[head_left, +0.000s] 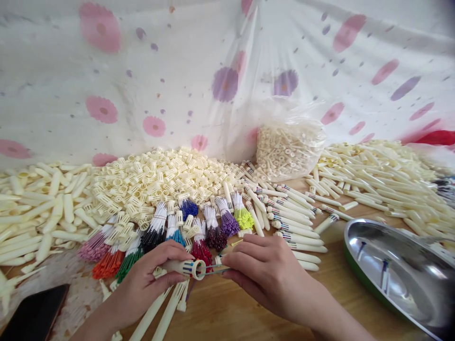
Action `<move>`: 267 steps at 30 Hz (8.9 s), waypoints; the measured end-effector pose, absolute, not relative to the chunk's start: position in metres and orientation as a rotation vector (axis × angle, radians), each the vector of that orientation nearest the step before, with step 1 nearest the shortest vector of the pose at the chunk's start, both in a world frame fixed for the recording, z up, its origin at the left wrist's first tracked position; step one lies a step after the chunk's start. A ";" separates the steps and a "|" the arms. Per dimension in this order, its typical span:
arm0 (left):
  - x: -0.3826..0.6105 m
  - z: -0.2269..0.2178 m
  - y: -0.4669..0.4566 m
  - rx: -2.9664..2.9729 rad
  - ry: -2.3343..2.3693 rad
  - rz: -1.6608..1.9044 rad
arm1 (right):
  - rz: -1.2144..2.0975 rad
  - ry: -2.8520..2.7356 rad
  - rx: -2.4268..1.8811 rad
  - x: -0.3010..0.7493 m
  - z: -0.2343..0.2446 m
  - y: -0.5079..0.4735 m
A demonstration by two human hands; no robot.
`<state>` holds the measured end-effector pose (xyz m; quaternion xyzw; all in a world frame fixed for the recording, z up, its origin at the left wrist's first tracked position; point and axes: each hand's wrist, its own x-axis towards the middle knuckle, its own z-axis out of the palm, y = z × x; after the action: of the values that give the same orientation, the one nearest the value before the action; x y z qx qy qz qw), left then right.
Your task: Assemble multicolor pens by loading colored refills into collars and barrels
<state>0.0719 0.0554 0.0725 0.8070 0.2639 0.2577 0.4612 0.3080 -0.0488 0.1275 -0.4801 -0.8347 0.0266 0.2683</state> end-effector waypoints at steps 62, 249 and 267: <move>0.079 0.055 0.058 1.775 1.068 0.919 | 1.114 -1.269 -1.392 0.292 0.096 -0.027; 0.089 0.094 0.042 0.902 0.666 0.242 | 0.692 -1.963 -1.110 0.298 0.116 -0.019; 0.094 0.091 0.036 0.872 0.710 0.162 | 1.167 -1.714 -1.111 0.300 0.103 -0.008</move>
<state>0.0945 0.0362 0.0909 0.4128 0.3362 0.0769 0.8430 0.2996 -0.0084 0.1026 -0.4361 -0.6726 0.4581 0.3842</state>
